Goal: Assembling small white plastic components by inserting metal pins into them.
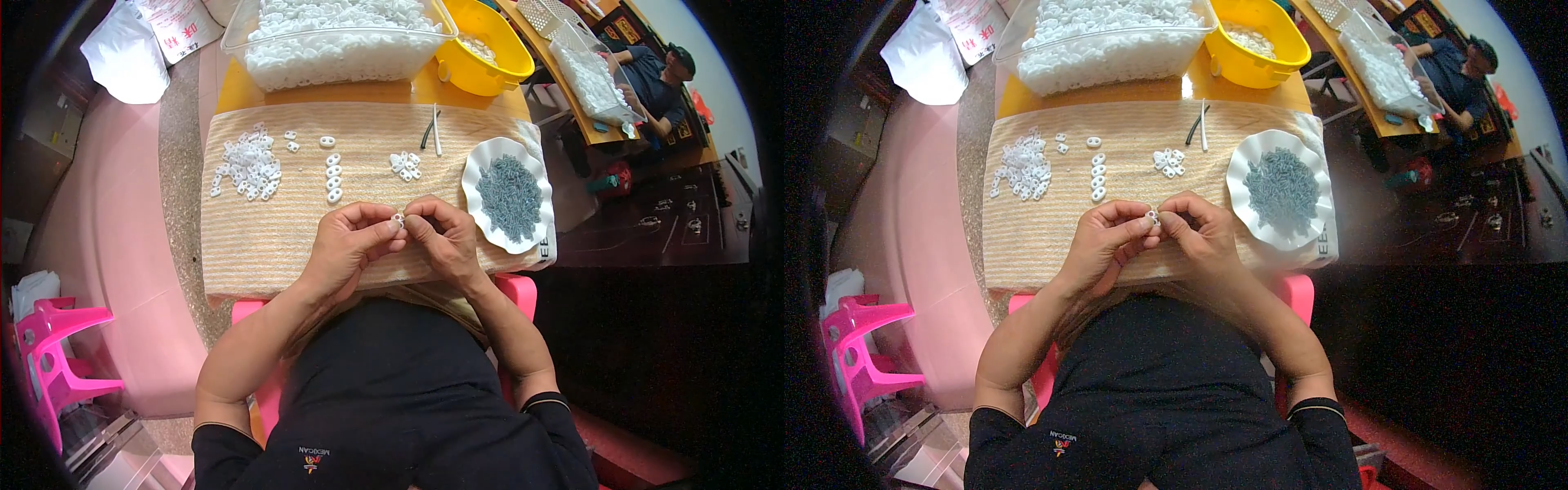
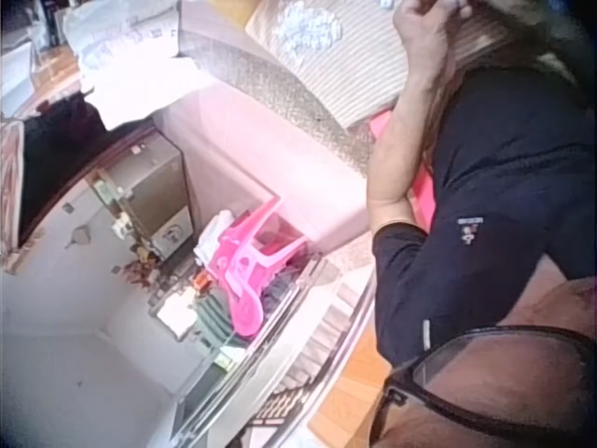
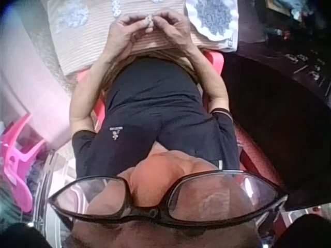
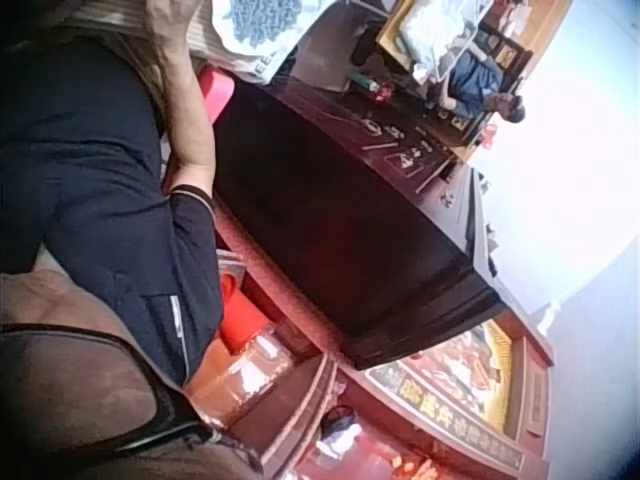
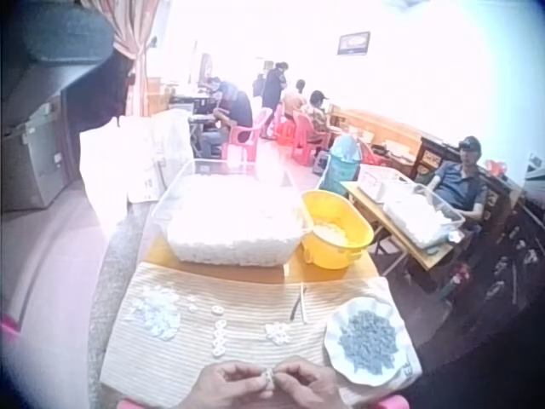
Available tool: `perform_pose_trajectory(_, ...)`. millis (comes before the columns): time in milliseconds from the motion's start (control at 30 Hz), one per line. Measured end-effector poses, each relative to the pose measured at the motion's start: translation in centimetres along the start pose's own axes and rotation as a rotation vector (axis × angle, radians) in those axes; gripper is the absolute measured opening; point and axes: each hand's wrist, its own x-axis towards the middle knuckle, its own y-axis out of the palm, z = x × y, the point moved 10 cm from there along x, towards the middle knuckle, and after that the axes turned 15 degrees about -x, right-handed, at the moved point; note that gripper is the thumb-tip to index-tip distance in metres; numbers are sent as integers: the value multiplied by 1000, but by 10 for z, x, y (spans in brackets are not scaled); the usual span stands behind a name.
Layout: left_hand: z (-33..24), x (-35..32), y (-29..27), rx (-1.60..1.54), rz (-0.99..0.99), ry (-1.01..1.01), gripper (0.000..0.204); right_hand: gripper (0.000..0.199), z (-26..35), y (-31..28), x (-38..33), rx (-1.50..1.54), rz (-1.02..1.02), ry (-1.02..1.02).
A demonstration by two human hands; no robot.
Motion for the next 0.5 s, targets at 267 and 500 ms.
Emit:
perform_pose_trajectory(267, 0, 0, -2, -16, -7, 12, 16, 9, 3, 0, -1, 78, -15, 42)
perform_pose_trajectory(500, 0, 0, 0, 1, 9, 12, 16, 9, -2, 1, -1, 98, -5, 65)
